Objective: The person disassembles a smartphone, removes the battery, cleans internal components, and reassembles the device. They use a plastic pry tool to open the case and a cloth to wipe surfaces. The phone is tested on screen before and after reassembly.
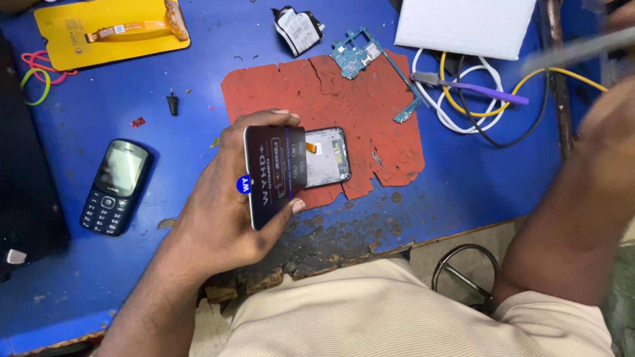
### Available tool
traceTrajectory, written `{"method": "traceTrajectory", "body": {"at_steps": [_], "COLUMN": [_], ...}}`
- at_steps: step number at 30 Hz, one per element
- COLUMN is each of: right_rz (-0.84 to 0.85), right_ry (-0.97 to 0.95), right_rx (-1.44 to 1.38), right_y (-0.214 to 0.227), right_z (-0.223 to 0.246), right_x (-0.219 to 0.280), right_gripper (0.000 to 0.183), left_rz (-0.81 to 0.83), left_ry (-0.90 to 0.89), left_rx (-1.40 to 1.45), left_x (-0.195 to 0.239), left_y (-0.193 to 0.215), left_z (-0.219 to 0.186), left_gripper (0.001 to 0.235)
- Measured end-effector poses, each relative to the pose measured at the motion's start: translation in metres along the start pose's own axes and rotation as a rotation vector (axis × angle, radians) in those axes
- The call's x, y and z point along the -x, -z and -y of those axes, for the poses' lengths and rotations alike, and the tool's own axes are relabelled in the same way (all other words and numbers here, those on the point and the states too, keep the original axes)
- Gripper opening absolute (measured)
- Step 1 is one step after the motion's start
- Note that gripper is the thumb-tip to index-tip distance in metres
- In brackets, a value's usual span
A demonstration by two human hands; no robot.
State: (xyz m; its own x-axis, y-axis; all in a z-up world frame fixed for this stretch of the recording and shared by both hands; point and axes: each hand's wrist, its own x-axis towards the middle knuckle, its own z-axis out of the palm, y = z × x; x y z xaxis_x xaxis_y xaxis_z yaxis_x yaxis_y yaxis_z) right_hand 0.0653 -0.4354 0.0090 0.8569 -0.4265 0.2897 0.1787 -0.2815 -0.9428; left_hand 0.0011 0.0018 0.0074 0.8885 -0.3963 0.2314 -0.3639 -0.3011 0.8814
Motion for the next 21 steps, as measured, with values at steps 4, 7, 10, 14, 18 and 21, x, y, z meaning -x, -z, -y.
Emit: {"method": "traceTrajectory", "body": {"at_steps": [4,7,10,14,18,21], "right_rz": [0.297,0.725,1.042,1.323,1.43,1.477], "right_ry": [0.079,0.358,0.632,0.702,0.829,0.926], "right_rx": [0.111,0.432,0.648,0.569,0.619,0.574], "right_y": [-0.061,-0.089,-0.114,-0.135,-0.146,-0.155], "right_z": [0.037,0.064,0.074,0.074,0.071,0.069], "right_x": [0.019,0.039,0.044,0.043,0.04,0.04], "right_gripper": [0.01,0.009,0.011,0.026,0.034,0.031], "left_rz": [-0.005,-0.009,-0.01,0.006,0.006,0.014], "left_ry": [0.017,0.003,-0.017,0.006,-0.011,0.009], "left_rx": [0.048,0.07,0.066,0.084,0.082,0.119], "left_x": [0.0,0.002,0.006,0.006,0.006,0.005], "left_y": [0.0,0.0,0.0,-0.001,0.0,0.001], "left_z": [0.0,0.004,0.007,0.01,0.01,0.008], "left_gripper": [0.083,0.083,0.086,0.086,0.082,0.08]}}
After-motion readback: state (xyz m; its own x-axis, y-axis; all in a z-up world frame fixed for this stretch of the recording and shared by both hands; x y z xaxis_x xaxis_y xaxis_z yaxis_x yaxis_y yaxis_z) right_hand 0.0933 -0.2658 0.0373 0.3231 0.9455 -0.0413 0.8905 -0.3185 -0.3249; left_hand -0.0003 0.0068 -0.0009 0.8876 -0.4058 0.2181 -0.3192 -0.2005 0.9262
